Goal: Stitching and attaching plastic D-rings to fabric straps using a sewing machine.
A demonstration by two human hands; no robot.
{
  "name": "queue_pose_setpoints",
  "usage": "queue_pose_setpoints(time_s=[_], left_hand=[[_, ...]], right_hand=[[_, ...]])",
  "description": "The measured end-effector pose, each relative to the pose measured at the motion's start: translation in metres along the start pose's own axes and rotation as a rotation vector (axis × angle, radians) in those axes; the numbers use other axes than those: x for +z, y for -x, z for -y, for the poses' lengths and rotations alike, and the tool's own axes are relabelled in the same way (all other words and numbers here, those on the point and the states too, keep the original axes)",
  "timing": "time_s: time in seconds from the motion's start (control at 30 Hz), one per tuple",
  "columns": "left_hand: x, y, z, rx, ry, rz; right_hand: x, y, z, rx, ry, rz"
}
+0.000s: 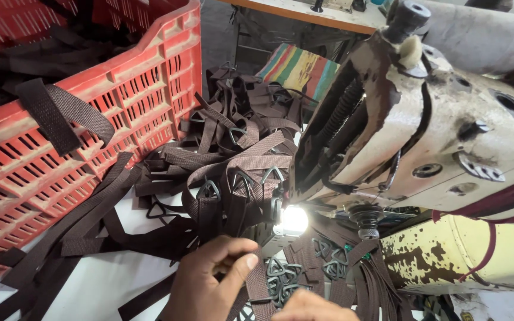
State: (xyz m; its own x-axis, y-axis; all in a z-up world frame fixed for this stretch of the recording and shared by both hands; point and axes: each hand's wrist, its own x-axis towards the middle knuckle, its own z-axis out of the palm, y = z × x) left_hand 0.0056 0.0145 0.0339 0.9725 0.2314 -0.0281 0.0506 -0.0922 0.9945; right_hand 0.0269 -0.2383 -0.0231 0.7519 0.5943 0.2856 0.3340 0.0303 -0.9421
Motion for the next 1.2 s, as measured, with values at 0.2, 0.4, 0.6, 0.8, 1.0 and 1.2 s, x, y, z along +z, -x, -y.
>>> queue_pose_setpoints(time_s=[0.2, 0.4, 0.6, 0.8, 1.0, 1.2], left_hand=[[0.014, 0.006, 0.007, 0.059, 0.099, 0.170], [0.011, 0.010, 0.006, -0.037, 0.120, 0.195], [0.014, 0.013, 0.014, 0.105, 0.146, 0.195], [0.017, 0.009, 0.017, 0.150, 0.092, 0.147], [0.021, -0.013, 0.003, 0.056, 0.088, 0.112], [0.027, -0.035, -0.020, -0.027, 0.079, 0.096]], right_hand=[[0.031, -0.017, 0.013, 0.150, -0.233, -0.313], [0.034, -0.016, 0.002, 0.401, -0.245, -0.496], [0.032, -0.016, 0.002, 0.559, -0.220, -0.560], [0.043, -0.022, 0.013, 0.577, -0.286, -0.553], [0.029, -0.048, 0.018, 0.771, -0.330, -0.480], [0.018, -0.060, 0.002, 0.792, -0.171, -0.478]])
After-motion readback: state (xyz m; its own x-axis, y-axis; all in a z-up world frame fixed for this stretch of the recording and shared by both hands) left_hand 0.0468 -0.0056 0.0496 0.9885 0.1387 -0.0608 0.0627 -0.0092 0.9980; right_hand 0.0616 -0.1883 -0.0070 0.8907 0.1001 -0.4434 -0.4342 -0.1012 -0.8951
